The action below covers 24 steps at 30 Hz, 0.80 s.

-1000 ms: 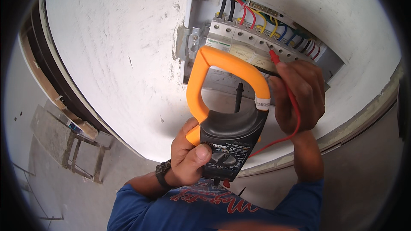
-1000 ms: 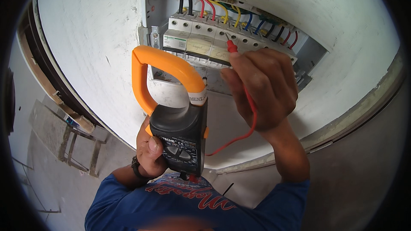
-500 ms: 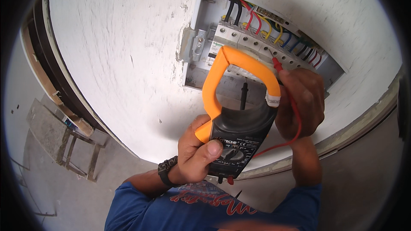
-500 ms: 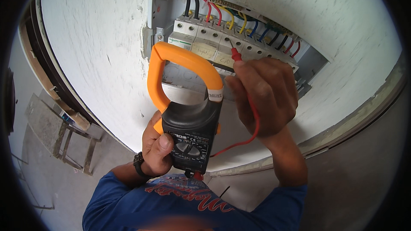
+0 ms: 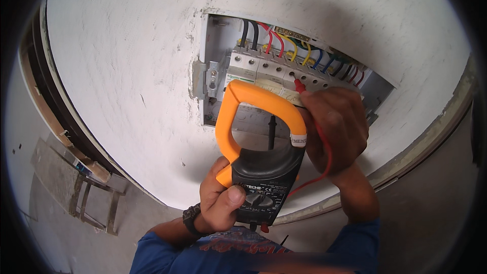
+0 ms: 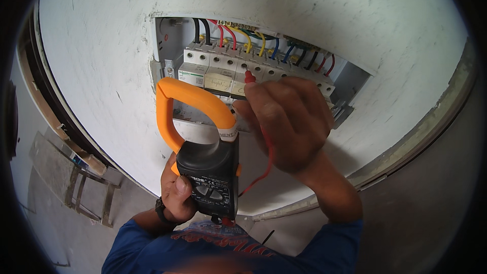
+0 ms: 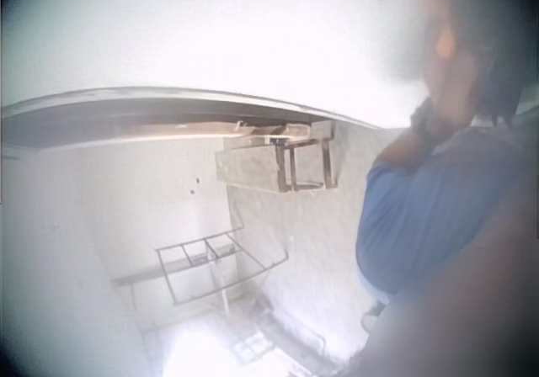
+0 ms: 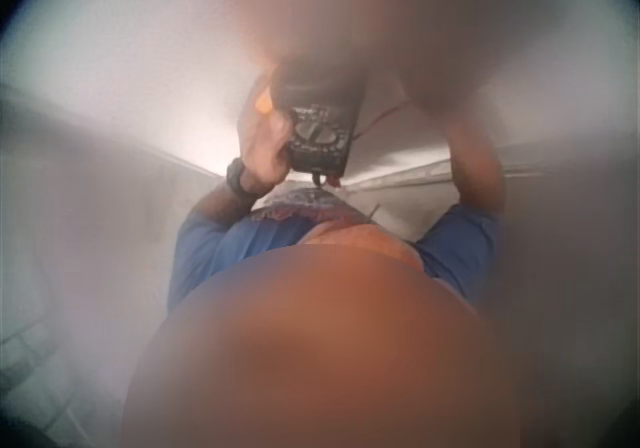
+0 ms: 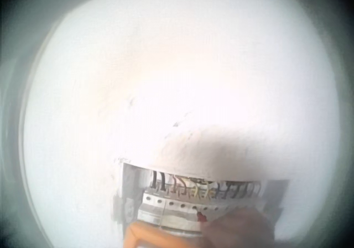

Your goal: The person uses a clamp multimeter to test an electrical distribution board. They repeatedly place the multimeter probes on various terminals and circuit breakers while holding the clamp around a wire, then toggle some breakers and continue testing.

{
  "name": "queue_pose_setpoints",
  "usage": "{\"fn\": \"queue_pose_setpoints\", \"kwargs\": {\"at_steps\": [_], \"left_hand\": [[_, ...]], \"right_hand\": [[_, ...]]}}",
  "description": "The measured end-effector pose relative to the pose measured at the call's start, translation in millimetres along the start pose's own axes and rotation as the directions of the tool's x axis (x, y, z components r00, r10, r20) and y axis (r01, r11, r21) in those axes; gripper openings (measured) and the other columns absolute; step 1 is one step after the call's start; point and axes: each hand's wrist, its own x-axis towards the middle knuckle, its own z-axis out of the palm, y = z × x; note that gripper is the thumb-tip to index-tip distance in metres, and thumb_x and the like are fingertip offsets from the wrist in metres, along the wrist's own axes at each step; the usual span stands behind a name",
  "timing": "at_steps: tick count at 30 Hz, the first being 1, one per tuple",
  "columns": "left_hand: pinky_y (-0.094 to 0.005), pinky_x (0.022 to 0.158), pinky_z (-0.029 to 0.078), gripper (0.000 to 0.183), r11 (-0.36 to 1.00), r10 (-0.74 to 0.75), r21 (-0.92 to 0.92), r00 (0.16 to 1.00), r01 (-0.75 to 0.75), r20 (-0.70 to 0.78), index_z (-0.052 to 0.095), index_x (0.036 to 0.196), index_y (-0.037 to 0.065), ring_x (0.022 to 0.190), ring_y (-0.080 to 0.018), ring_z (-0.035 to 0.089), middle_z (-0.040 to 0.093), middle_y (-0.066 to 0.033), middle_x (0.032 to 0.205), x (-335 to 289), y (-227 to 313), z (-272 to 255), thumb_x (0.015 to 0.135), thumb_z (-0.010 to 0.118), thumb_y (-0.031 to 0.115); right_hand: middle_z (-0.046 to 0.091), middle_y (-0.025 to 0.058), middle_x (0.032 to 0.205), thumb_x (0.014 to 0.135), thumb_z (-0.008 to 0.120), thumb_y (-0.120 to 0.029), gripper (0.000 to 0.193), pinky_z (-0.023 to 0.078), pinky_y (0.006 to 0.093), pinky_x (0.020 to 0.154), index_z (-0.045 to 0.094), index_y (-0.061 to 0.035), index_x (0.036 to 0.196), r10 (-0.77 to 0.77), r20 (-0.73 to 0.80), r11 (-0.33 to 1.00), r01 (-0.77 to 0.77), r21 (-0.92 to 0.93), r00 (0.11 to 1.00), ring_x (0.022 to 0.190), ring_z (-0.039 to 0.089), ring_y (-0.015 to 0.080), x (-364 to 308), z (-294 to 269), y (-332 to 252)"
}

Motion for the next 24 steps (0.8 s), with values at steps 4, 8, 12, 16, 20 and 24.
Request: {"fn": "queue_pose_setpoints", "kwargs": {"at_steps": [4, 8, 12, 16, 20, 24], "left_hand": [[-0.0435, 0.102, 0.061, 0.083, 0.998, 0.042, 0.046, 0.999, -0.042, 0.006, 0.033, 0.154, -0.008, 0.118, -0.0329, 0.073, 0.063, -0.0272, 0.136, 0.9, -3.4, -3.3, 0.103, 0.059, 0.052], [-0.0434, 0.100, 0.061, 0.084, 0.998, 0.040, 0.057, 0.999, -0.042, 0.023, 0.034, 0.153, -0.008, 0.116, -0.0330, 0.073, 0.064, -0.0275, 0.135, 2.3, -5.6, -6.4, 0.103, 0.059, 0.054], [-0.0442, 0.099, 0.062, 0.084, 0.999, 0.039, 0.037, 0.999, -0.039, 0.005, 0.034, 0.152, -0.008, 0.115, -0.0336, 0.074, 0.064, -0.0279, 0.134, 1.8, -5.5, -6.4, 0.102, 0.060, 0.054], [-0.0457, 0.100, 0.062, 0.085, 1.000, 0.028, 0.013, 1.000, -0.028, 0.010, 0.035, 0.152, -0.009, 0.116, -0.0349, 0.073, 0.064, -0.0283, 0.134, 1.1, -4.5, -8.7, 0.101, 0.062, 0.054], [-0.0458, 0.100, 0.062, 0.086, 1.000, 0.027, 0.014, 1.000, -0.027, 0.016, 0.034, 0.152, -0.009, 0.116, -0.0353, 0.073, 0.064, -0.0290, 0.134, 2.1, -4.4, -10.2, 0.101, 0.063, 0.053], [-0.0450, 0.099, 0.063, 0.085, 0.999, 0.033, 0.010, 0.999, -0.033, 0.015, 0.033, 0.152, -0.010, 0.115, -0.0351, 0.073, 0.064, -0.0293, 0.133, 3.6, -4.3, -8.6, 0.101, 0.062, 0.052]], "right_hand": [[0.070, 0.0029, 0.084, 0.089, 0.086, -0.025, 0.028, 0.057, 0.0345, 0.060, 0.073, -0.0059, 0.104, -0.033, -0.007, 0.997, 0.032, -0.073, 0.999, 0.078, 0.068, 0.0224, 2.7, 0.9, -1.4], [0.068, 0.0023, 0.082, 0.089, 0.086, -0.029, 0.028, 0.056, 0.0326, 0.057, 0.074, -0.0060, 0.100, -0.054, -0.024, 0.993, 0.051, -0.108, 0.998, 0.073, 0.067, 0.0204, 4.8, 2.1, -0.8], [0.067, 0.0022, 0.081, 0.089, 0.086, -0.029, 0.027, 0.054, 0.0319, 0.056, 0.074, -0.0059, 0.099, -0.051, -0.017, 0.992, 0.049, -0.114, 0.999, 0.072, 0.067, 0.0195, 4.9, 1.3, 0.1], [0.067, 0.0020, 0.081, 0.090, 0.086, -0.028, 0.027, 0.053, 0.0316, 0.054, 0.074, -0.0053, 0.099, -0.053, -0.021, 0.992, 0.050, -0.114, 0.998, 0.071, 0.067, 0.0196, 5.2, 3.1, 0.2], [0.068, 0.0024, 0.081, 0.090, 0.086, -0.028, 0.028, 0.053, 0.0314, 0.054, 0.074, -0.0047, 0.099, -0.059, -0.030, 0.992, 0.055, -0.113, 0.998, 0.070, 0.066, 0.0199, 6.2, 4.4, -0.2], [0.068, 0.0024, 0.081, 0.090, 0.086, -0.027, 0.028, 0.053, 0.0318, 0.054, 0.074, -0.0046, 0.100, -0.051, -0.032, 0.991, 0.046, -0.129, 0.998, 0.069, 0.066, 0.0198, 6.1, 3.6, -1.4]]}}
